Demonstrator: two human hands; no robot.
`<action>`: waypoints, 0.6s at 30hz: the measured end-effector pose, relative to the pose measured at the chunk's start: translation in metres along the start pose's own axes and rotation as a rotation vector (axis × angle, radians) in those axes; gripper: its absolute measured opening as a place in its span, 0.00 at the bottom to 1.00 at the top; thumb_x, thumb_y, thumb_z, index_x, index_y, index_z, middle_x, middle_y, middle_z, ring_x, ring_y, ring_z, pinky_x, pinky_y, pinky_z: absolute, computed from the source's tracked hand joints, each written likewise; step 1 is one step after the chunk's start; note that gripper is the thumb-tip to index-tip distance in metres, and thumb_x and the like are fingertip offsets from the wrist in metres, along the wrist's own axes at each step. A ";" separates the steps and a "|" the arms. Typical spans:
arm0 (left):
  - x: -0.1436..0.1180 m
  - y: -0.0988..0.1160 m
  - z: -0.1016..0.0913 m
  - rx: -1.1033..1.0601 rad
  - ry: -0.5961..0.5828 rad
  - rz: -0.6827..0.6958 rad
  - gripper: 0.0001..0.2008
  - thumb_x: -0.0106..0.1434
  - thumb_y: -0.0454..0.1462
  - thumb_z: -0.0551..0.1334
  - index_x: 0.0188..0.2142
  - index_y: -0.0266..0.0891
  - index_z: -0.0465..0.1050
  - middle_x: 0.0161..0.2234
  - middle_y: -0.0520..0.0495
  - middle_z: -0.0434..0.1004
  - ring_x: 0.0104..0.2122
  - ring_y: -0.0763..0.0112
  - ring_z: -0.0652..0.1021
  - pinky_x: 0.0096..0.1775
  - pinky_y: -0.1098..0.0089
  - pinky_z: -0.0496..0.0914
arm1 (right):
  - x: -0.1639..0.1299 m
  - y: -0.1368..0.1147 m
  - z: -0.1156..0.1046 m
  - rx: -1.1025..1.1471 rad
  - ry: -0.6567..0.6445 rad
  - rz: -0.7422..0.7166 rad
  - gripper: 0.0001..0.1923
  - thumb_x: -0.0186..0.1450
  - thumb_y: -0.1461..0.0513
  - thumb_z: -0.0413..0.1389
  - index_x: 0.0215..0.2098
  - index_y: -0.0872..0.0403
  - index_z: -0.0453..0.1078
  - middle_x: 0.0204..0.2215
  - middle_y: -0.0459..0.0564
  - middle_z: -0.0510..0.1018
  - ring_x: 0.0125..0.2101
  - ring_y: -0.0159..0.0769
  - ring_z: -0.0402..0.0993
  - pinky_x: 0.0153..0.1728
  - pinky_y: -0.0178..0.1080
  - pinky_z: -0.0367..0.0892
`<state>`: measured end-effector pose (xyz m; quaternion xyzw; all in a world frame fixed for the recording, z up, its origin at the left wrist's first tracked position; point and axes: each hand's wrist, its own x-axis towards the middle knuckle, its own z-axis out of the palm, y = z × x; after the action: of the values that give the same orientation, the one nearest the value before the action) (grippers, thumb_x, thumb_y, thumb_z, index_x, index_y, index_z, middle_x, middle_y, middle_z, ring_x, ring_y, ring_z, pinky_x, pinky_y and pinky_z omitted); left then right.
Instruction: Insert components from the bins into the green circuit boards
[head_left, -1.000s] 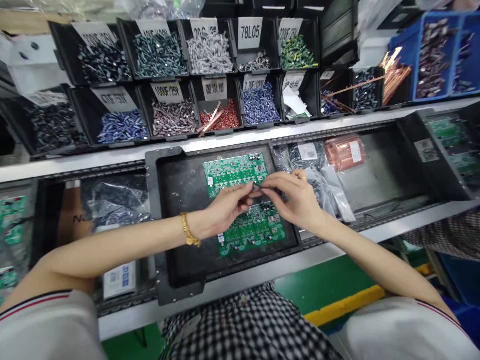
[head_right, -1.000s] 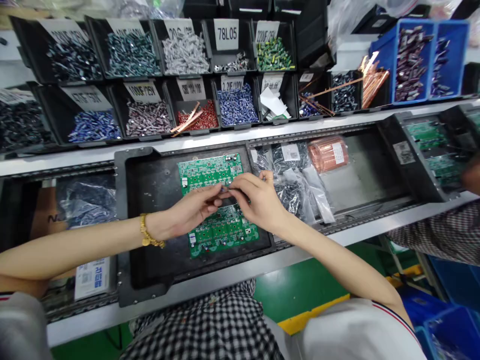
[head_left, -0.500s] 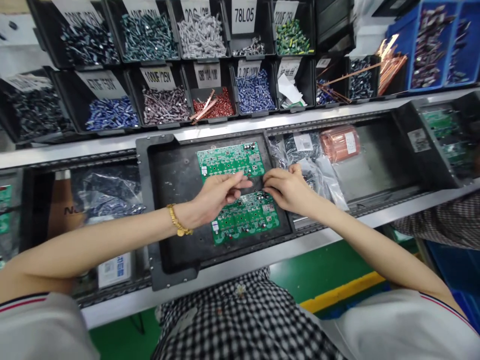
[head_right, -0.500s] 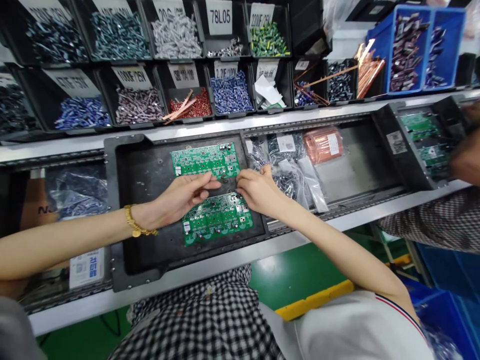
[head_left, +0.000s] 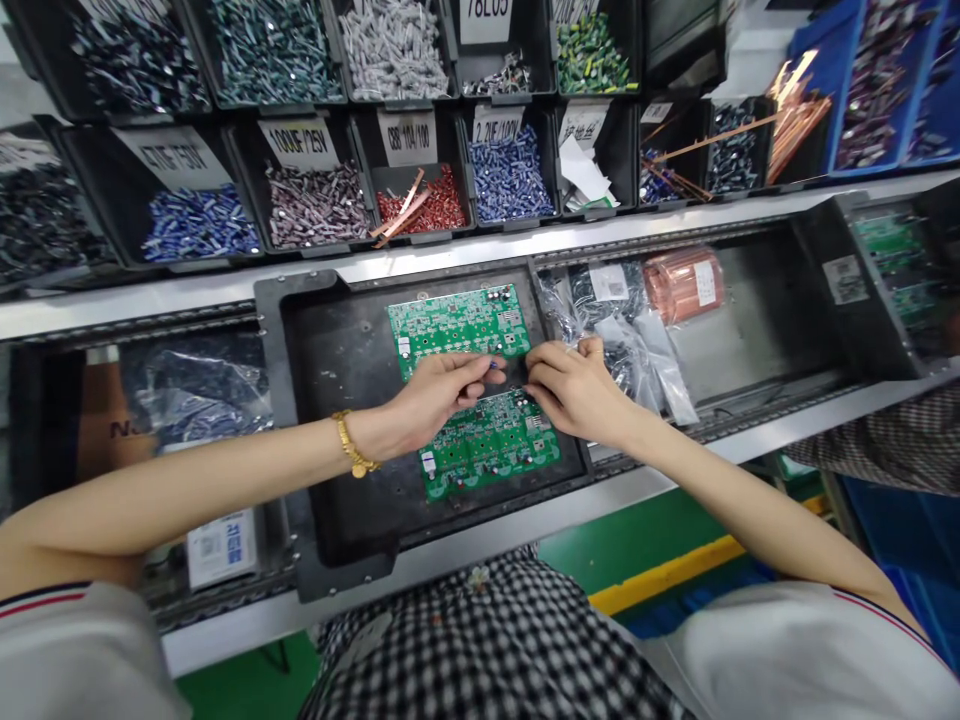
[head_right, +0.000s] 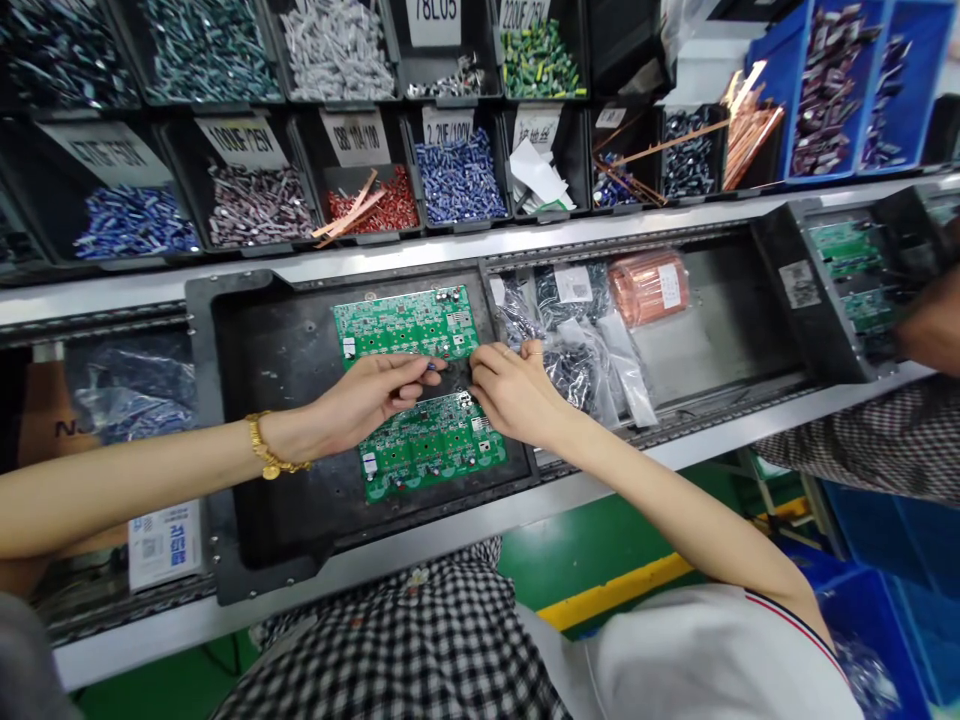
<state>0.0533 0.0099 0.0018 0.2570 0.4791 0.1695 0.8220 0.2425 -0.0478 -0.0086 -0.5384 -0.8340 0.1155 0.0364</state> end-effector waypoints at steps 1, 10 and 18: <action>0.000 -0.001 0.000 -0.007 -0.012 -0.003 0.08 0.62 0.31 0.60 0.32 0.29 0.78 0.28 0.44 0.74 0.20 0.85 0.63 0.21 0.82 0.56 | 0.000 -0.001 0.000 -0.012 -0.005 0.003 0.10 0.66 0.63 0.47 0.32 0.58 0.68 0.38 0.52 0.75 0.38 0.38 0.66 0.34 0.40 0.42; -0.002 -0.011 -0.002 -0.028 -0.059 -0.017 0.14 0.64 0.37 0.60 0.27 0.28 0.75 0.24 0.46 0.70 0.18 0.86 0.61 0.19 0.80 0.50 | 0.006 -0.009 -0.013 0.011 0.017 0.081 0.10 0.65 0.59 0.53 0.29 0.55 0.71 0.37 0.49 0.76 0.41 0.38 0.67 0.34 0.40 0.42; 0.002 0.038 -0.017 0.178 -0.058 0.040 0.16 0.67 0.41 0.55 0.32 0.31 0.73 0.29 0.44 0.72 0.19 0.81 0.59 0.22 0.76 0.53 | 0.043 -0.011 -0.036 0.218 0.186 0.011 0.08 0.66 0.62 0.50 0.32 0.53 0.69 0.33 0.45 0.79 0.33 0.33 0.71 0.36 0.41 0.46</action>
<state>0.0380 0.0459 0.0155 0.3433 0.4629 0.1352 0.8059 0.2218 -0.0076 0.0266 -0.5441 -0.8065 0.1552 0.1714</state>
